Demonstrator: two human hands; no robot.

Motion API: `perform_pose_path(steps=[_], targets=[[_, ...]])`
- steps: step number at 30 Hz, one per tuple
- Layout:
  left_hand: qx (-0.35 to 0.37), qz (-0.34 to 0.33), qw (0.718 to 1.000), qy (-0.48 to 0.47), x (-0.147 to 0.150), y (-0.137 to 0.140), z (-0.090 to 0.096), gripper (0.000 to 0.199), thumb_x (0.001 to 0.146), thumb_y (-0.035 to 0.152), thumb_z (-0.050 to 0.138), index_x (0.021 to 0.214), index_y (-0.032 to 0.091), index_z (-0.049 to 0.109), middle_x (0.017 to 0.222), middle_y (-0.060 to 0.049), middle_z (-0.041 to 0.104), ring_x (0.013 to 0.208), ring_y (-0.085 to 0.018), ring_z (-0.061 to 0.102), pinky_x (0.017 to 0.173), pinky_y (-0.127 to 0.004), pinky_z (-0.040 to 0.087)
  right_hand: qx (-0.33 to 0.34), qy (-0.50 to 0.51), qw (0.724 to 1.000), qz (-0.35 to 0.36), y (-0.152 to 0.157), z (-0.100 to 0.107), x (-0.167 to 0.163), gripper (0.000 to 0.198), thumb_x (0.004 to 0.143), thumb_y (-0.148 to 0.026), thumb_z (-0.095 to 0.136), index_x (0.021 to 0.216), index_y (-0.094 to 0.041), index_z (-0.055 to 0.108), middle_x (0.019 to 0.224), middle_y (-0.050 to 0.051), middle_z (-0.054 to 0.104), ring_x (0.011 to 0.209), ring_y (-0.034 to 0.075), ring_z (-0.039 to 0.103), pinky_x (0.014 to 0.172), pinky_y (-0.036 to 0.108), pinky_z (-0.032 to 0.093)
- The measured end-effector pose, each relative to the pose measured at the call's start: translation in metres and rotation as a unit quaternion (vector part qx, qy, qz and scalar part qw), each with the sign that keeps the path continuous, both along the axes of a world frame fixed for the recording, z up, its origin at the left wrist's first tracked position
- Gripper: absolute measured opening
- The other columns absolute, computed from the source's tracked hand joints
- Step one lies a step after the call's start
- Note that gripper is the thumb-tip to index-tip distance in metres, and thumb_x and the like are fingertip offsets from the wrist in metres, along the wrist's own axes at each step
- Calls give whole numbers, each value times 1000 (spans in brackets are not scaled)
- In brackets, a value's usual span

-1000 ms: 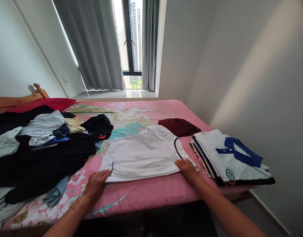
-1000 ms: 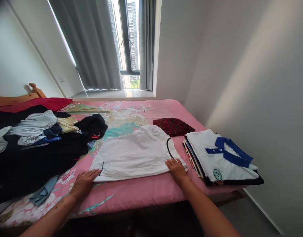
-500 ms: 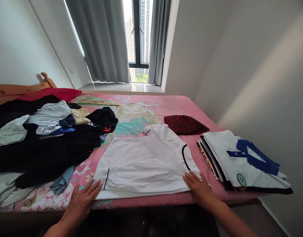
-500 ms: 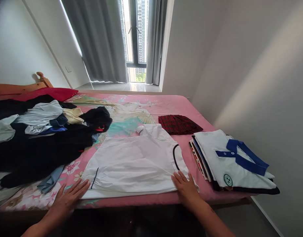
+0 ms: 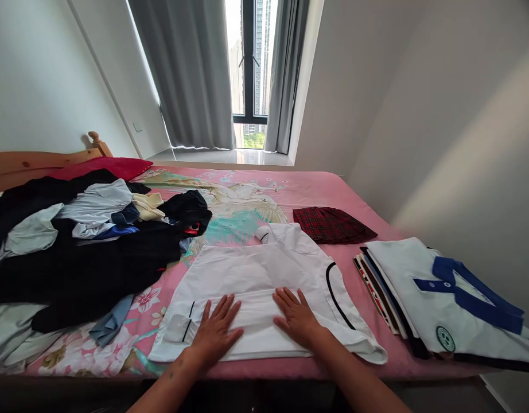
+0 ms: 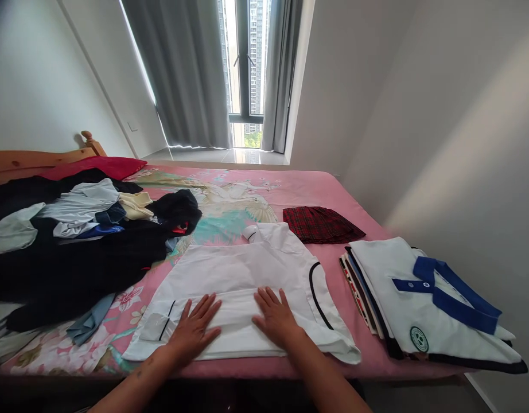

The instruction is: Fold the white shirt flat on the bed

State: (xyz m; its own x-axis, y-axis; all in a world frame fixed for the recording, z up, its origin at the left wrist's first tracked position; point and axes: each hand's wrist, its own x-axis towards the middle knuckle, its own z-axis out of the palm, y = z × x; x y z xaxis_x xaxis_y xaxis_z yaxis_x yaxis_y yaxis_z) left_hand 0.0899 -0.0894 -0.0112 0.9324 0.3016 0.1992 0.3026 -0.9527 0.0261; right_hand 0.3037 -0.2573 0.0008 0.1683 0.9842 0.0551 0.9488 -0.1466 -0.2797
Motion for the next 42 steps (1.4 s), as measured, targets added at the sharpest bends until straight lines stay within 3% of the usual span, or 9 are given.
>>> perform_pose_path(steps=[6,14,18,21,25,29,33,38,42], targets=[[-24,34,999,30,-22,13,-18,65,87,58,35,144,34,15,151,-2,16,139,-25,17,112,-51,5,-1,-4,1000,-20,-13,-24,16,61,92,-57,24,145,-29,13,152,-1,10,140,21,6,113,52,4],[-128,74,984,101,15,4,30,58,85,56,39,133,25,45,143,-9,38,134,-28,31,109,-58,17,-29,29,999,-27,-6,-15,13,62,91,-57,28,145,-29,18,152,-1,12,139,22,7,112,52,2],[-151,-1,987,57,67,-19,43,46,92,35,30,135,24,41,145,-4,35,136,-21,28,110,-50,24,-40,53,997,-27,-3,-9,11,63,88,-53,37,144,-27,23,151,3,16,139,26,11,111,55,3],[-154,-69,985,29,105,-32,34,47,94,34,26,139,25,33,146,-4,32,137,-19,25,112,-49,21,-6,88,996,-20,-1,-1,19,60,82,-43,50,138,-26,36,145,5,34,134,26,27,109,52,18],[-123,-72,990,-16,123,-36,9,53,92,43,33,142,27,28,147,-6,29,137,-23,24,113,-52,15,114,146,977,-110,13,20,54,28,84,-23,41,100,-21,64,103,4,66,99,18,58,90,34,43],[-92,-74,992,-44,117,-34,-2,55,92,42,35,144,29,21,149,-2,24,138,-21,22,114,-48,13,201,90,967,-126,62,49,101,27,86,-22,38,97,-19,63,97,6,66,94,19,58,87,34,45],[-59,-76,994,-57,116,-30,-13,59,90,44,39,144,31,20,149,1,25,137,-20,25,114,-44,13,155,18,984,-86,145,66,137,31,86,-16,36,103,-20,61,106,5,64,103,19,54,92,33,42],[35,-86,988,-124,126,-19,-45,57,86,58,37,135,29,41,142,1,39,130,-18,37,116,-38,-1,87,-4,993,-77,238,53,162,36,83,-17,46,117,-19,56,119,6,58,114,21,46,95,34,39],[87,-85,979,-162,132,-15,-60,56,86,62,34,125,26,52,134,1,49,124,-17,44,115,-37,-9,-3,-22,996,-90,271,34,163,45,63,-10,65,107,-19,63,112,11,60,110,28,49,88,39,42]])
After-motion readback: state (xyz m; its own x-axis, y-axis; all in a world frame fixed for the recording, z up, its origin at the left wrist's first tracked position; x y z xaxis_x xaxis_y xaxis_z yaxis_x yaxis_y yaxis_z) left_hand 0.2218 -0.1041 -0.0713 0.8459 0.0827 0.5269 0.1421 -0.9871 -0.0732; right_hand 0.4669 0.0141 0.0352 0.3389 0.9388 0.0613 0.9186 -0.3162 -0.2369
